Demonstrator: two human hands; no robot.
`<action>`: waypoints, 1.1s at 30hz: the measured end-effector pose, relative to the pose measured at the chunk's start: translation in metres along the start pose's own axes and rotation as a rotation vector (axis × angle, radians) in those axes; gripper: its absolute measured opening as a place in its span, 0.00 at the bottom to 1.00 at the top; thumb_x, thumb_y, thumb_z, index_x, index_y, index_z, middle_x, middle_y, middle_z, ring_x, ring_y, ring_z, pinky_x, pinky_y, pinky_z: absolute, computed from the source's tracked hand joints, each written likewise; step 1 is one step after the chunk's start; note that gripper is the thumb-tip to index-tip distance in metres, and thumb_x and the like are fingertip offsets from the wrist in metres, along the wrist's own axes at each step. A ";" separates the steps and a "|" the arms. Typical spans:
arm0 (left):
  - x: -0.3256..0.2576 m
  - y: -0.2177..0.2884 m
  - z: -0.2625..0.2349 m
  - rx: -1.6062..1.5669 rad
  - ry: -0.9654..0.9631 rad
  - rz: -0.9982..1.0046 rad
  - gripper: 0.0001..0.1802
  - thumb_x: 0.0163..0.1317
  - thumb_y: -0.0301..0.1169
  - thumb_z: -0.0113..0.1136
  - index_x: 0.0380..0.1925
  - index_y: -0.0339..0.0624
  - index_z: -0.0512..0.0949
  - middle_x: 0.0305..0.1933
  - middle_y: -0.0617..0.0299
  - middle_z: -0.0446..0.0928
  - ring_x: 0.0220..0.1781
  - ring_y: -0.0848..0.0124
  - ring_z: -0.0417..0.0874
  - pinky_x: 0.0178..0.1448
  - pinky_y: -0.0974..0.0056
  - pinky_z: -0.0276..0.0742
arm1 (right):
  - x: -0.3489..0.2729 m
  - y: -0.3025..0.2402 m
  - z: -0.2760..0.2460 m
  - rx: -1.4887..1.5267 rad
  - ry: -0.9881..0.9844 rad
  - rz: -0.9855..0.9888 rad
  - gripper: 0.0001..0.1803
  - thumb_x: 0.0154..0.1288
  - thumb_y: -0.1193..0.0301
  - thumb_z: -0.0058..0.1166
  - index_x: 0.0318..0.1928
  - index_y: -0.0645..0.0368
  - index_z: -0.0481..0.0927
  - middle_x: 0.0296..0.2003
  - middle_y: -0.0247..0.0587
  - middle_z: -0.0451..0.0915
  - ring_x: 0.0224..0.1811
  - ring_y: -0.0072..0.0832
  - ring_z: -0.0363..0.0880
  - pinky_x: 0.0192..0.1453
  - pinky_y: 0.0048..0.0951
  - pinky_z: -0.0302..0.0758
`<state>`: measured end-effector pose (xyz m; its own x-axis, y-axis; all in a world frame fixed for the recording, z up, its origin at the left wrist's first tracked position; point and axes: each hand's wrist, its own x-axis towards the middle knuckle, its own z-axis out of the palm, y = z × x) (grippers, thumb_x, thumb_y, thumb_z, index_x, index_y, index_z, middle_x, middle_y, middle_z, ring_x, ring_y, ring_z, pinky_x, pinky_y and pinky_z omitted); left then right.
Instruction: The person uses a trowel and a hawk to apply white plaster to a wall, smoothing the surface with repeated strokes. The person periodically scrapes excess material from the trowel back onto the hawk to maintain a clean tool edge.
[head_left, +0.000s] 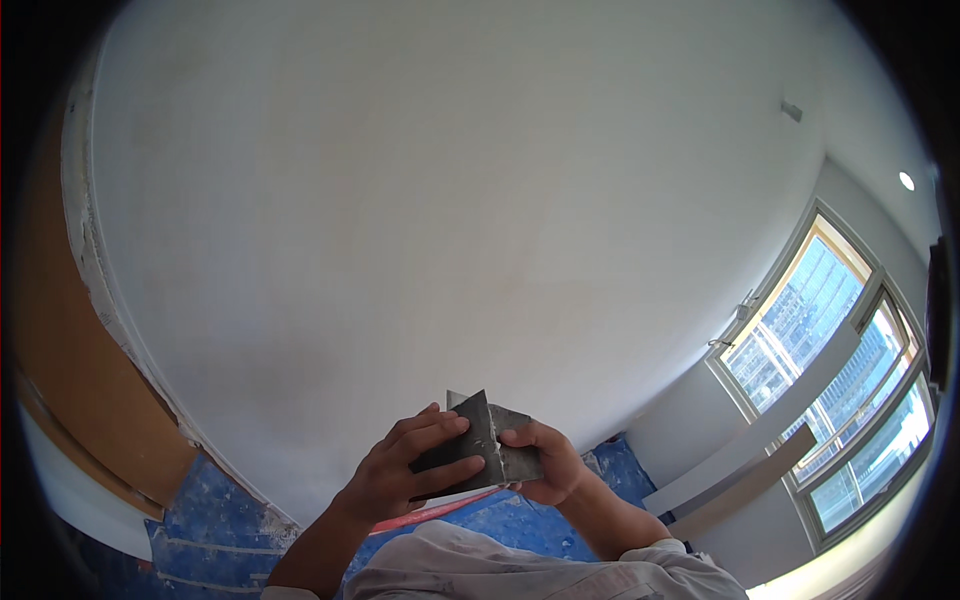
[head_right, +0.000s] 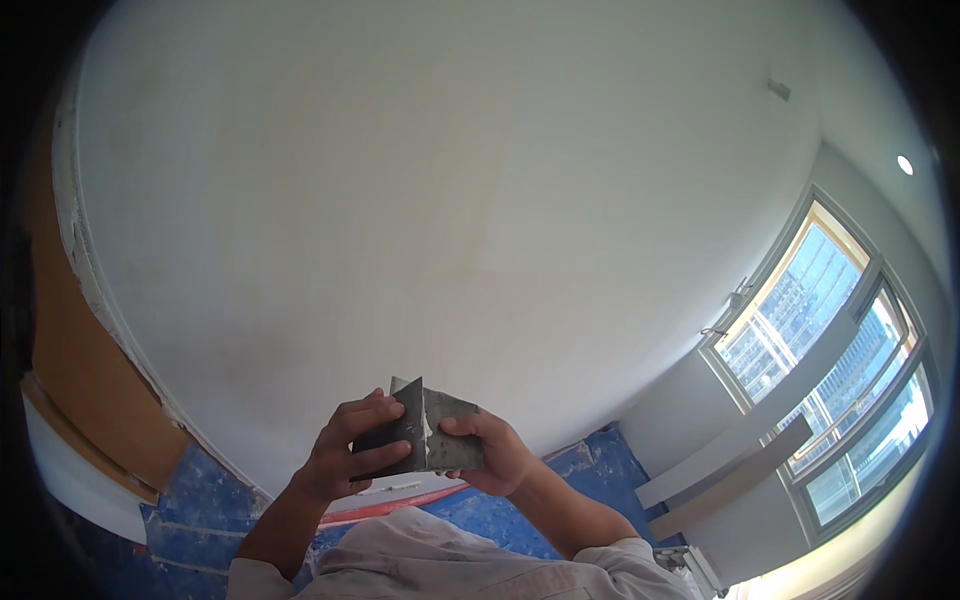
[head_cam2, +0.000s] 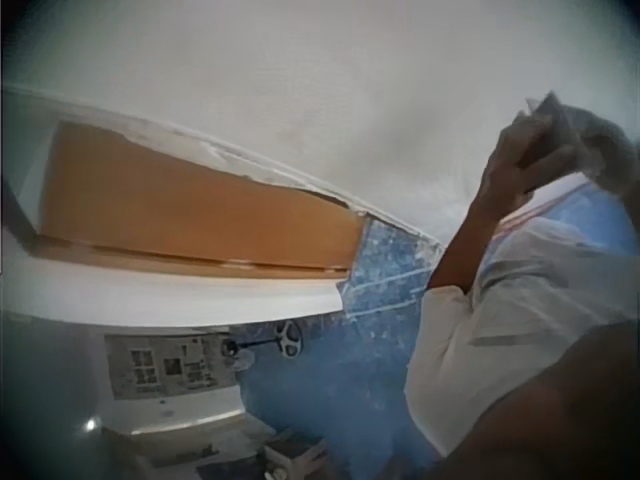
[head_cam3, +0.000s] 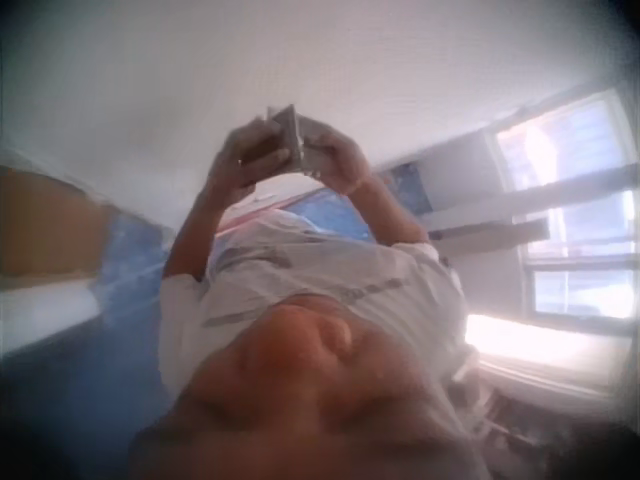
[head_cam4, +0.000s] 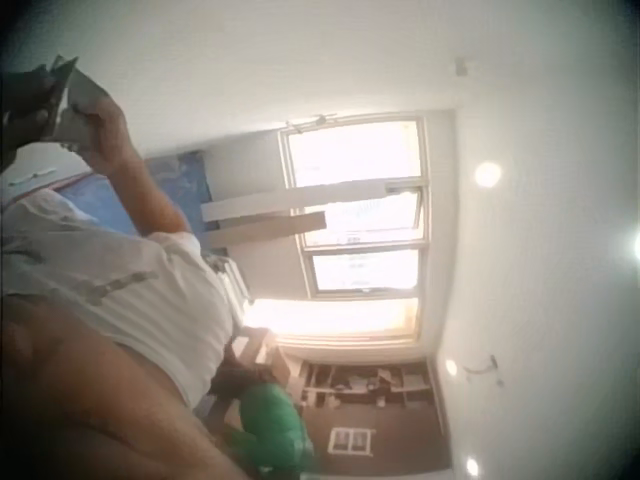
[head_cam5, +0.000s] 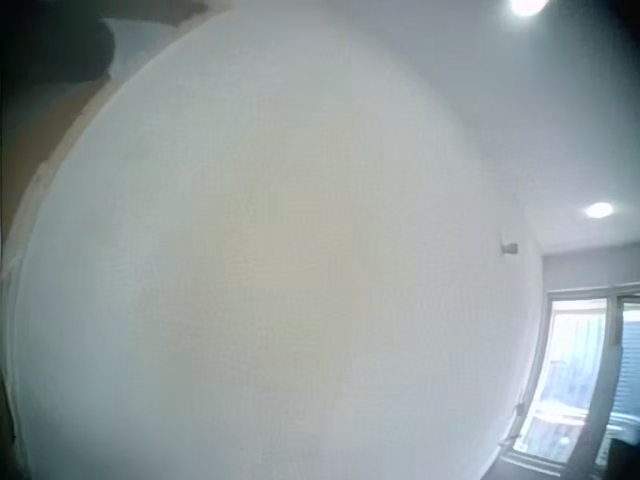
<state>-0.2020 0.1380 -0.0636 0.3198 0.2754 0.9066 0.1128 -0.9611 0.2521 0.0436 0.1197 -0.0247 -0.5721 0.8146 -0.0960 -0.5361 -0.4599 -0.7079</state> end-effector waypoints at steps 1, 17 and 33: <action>-0.001 -0.001 0.000 0.009 0.003 -0.031 0.37 0.50 0.24 0.76 0.61 0.69 0.82 0.68 0.63 0.74 0.69 0.58 0.76 0.72 0.48 0.81 | -0.002 0.002 0.017 0.006 0.064 0.009 0.22 0.69 0.70 0.53 0.59 0.69 0.75 0.40 0.48 0.87 0.28 0.29 0.86 0.28 0.25 0.83; -0.045 0.027 0.015 -0.079 0.214 -0.341 0.29 0.68 0.11 0.49 0.65 0.45 0.80 0.62 0.49 0.80 0.63 0.54 0.81 0.65 0.56 0.78 | -0.028 -0.349 0.292 -2.030 0.645 -1.615 0.25 0.76 0.66 0.47 0.70 0.58 0.75 0.38 0.45 0.85 0.37 0.30 0.80 0.44 0.35 0.80; -0.059 0.031 0.027 -0.062 0.267 -0.511 0.19 0.75 0.20 0.49 0.61 0.38 0.80 0.61 0.47 0.81 0.62 0.51 0.81 0.67 0.52 0.76 | 0.048 -0.480 0.402 -2.509 1.120 -1.664 0.26 0.77 0.73 0.40 0.69 0.39 0.77 0.60 0.43 0.83 0.61 0.44 0.81 0.62 0.45 0.79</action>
<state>-0.1923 0.0930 -0.1180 -0.0099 0.6976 0.7164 0.1329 -0.7091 0.6924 0.0243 0.2373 0.5914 -0.3715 0.1189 0.9208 0.9264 -0.0182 0.3761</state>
